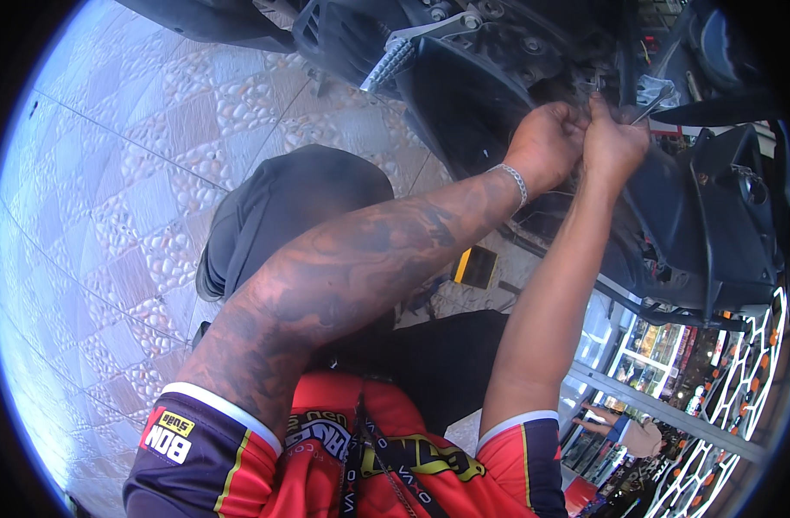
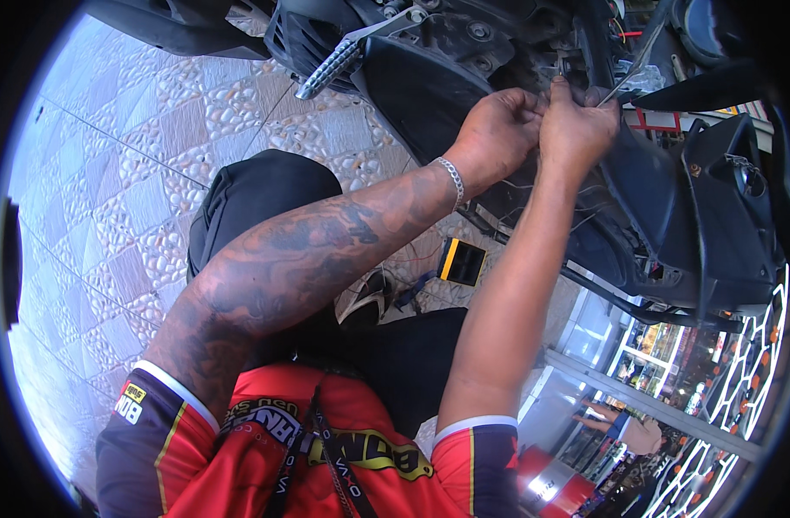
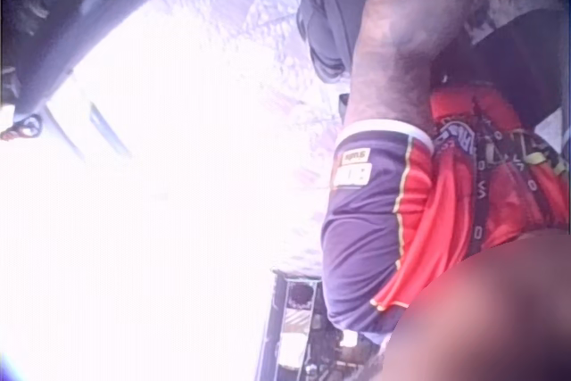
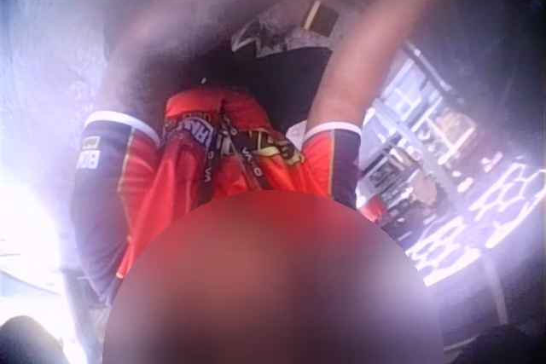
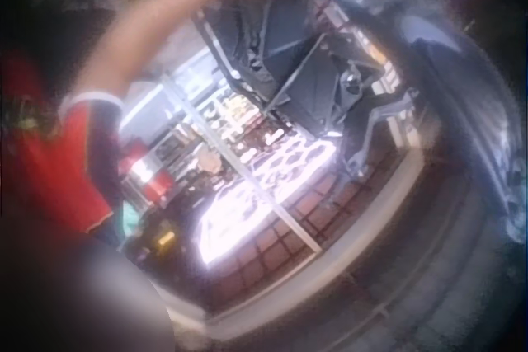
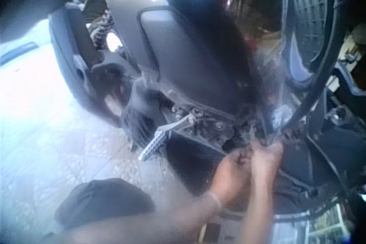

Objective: The person sits on the floor and works on the motorcycle's wiring. They use a multimeter to test connections and a wrench to tighten bolts on the motorcycle's electrical system.

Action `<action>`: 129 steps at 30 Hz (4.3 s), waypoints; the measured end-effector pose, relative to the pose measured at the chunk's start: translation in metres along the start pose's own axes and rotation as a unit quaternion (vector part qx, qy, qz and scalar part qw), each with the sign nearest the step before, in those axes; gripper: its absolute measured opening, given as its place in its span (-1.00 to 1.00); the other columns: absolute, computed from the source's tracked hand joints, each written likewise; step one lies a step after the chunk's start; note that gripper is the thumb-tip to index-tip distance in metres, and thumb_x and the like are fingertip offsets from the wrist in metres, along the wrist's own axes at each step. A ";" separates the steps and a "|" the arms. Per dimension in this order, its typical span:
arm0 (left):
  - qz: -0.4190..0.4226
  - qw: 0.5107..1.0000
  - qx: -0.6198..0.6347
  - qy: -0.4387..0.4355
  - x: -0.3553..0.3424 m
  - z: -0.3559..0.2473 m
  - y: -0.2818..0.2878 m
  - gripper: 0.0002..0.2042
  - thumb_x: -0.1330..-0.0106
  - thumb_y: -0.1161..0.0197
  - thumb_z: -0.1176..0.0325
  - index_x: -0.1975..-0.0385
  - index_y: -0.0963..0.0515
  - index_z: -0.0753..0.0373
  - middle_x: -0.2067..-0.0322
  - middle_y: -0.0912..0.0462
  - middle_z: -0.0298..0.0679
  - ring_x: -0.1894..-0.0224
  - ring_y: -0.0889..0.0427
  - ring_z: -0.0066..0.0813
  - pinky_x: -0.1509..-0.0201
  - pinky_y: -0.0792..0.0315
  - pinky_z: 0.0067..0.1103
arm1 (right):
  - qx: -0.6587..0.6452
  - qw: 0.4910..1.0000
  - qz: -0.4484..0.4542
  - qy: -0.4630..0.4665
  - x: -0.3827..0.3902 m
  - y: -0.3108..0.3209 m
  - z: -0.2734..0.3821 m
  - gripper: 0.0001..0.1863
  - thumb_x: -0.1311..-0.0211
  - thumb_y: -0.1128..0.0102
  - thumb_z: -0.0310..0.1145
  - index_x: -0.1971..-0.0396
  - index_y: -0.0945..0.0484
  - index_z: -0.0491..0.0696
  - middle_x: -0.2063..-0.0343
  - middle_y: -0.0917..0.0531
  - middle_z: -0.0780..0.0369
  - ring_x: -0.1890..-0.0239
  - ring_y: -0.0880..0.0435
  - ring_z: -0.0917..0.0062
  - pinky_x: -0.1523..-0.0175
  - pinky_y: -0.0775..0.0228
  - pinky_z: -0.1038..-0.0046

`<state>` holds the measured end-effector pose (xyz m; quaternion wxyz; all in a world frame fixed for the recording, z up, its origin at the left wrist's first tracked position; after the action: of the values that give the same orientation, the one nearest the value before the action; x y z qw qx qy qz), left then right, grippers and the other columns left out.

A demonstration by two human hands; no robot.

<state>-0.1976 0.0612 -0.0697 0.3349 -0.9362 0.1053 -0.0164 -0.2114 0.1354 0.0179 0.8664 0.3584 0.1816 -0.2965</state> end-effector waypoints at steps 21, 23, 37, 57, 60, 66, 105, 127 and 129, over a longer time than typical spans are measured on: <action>0.089 0.995 -0.029 0.026 0.009 -0.010 -0.006 -0.71 -0.24 -0.40 0.49 0.09 -0.53 0.41 0.28 -0.67 -0.25 0.22 -0.67 -0.59 0.04 -0.55 -0.63 | -0.117 0.978 0.089 -0.149 -0.024 0.018 -0.014 -0.59 -0.08 -0.44 -0.65 0.45 -0.29 0.01 0.47 -0.63 0.16 0.47 -0.68 0.46 0.35 -0.57 0.43; 0.094 0.995 -0.017 0.025 0.009 -0.012 -0.007 -0.70 -0.25 -0.41 0.47 0.07 -0.52 0.41 0.28 -0.67 -0.26 0.22 -0.67 -0.59 0.05 -0.55 -0.64 | -0.108 0.972 0.123 -0.167 -0.033 0.020 -0.013 -0.59 -0.07 -0.45 -0.64 0.45 -0.30 0.01 0.46 -0.63 0.18 0.46 -0.68 0.47 0.33 -0.57 0.43; 0.092 0.994 -0.045 0.034 0.013 -0.007 -0.008 -0.62 -0.25 -0.41 0.46 0.00 -0.43 0.37 0.30 -0.66 -0.29 0.23 -0.63 -0.62 0.05 -0.52 -0.64 | -0.118 0.969 0.133 -0.170 -0.038 0.018 -0.007 -0.62 -0.02 -0.43 -0.66 0.38 -0.33 -0.07 0.45 -0.61 0.16 0.48 -0.67 0.45 0.29 -0.61 0.42; 0.095 0.993 -0.054 0.036 0.013 -0.004 -0.007 -0.60 -0.24 -0.43 0.45 -0.01 -0.42 0.38 0.30 -0.60 -0.30 0.25 -0.60 -0.63 0.08 -0.52 -0.65 | -0.191 0.963 0.118 -0.147 -0.010 0.026 -0.013 -0.69 -0.28 -0.29 -0.59 0.47 -0.30 -0.02 0.30 -0.70 0.06 0.30 -0.72 0.45 0.21 -0.59 0.47; 0.090 0.993 -0.060 0.040 0.014 -0.009 -0.005 -0.61 -0.23 -0.45 0.43 0.03 -0.43 0.37 0.28 -0.58 -0.30 0.24 -0.59 -0.63 0.07 -0.52 -0.64 | -0.232 0.929 0.170 -0.235 -0.019 0.028 -0.026 -0.78 -0.29 -0.31 -0.54 0.43 -0.40 -0.04 0.28 -0.70 0.09 0.35 -0.69 0.48 0.26 -0.57 0.50; 0.088 0.992 -0.075 0.041 0.016 -0.014 -0.005 -0.60 -0.22 -0.46 0.41 0.05 -0.44 0.37 0.28 -0.58 -0.28 0.24 -0.60 -0.62 0.08 -0.52 -0.64 | -0.310 0.854 0.225 -0.353 -0.024 0.027 -0.050 -0.86 -0.33 -0.27 -0.45 0.18 -0.58 -0.15 0.24 -0.70 0.16 0.42 -0.65 0.50 0.29 -0.57 0.47; 0.061 0.990 -0.108 0.068 0.030 -0.010 0.008 -0.75 -0.46 -0.20 0.25 0.33 -0.58 0.34 0.56 -0.54 -0.26 0.49 -0.46 -0.53 0.32 -0.40 -0.51 | -0.064 0.950 0.247 -0.179 -0.027 0.047 -0.053 -0.60 -0.49 -0.10 -0.02 0.28 -0.61 -0.09 0.59 -0.33 0.51 0.62 -0.16 0.87 0.53 0.06 0.71; 0.052 0.991 -0.078 0.093 0.037 -0.011 0.007 -0.78 -0.42 -0.22 0.29 0.27 -0.59 0.37 0.47 -0.64 -0.09 0.42 -0.60 -0.37 0.20 -0.47 -0.44 | -0.417 0.703 0.378 -0.435 -0.021 0.017 -0.005 -0.70 -0.52 -0.05 -0.26 -0.01 -0.54 -0.18 0.27 -0.70 0.25 0.25 -0.73 0.56 0.23 -0.63 0.50; 0.052 0.990 -0.092 0.091 0.038 -0.008 0.006 -0.77 -0.42 -0.22 0.28 0.27 -0.59 0.37 0.47 -0.64 -0.08 0.42 -0.60 -0.36 0.20 -0.47 -0.44 | -0.495 0.655 0.358 -0.444 -0.016 -0.001 0.008 -0.73 -0.54 0.00 -0.31 -0.01 -0.53 -0.17 0.14 -0.72 0.19 0.11 -0.75 0.43 0.10 -0.71 0.39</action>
<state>-0.1621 0.0435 -0.0690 0.2372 -0.9508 0.1850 -0.0739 -0.2231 0.1351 0.0316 0.9319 -0.2607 -0.2476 0.0469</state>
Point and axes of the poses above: each hand's wrist, its own x-axis away from the middle knuckle, its own y-axis out of the back of the hand, z = x × y, the point moved 4 cm from there along -x, towards the middle knuckle
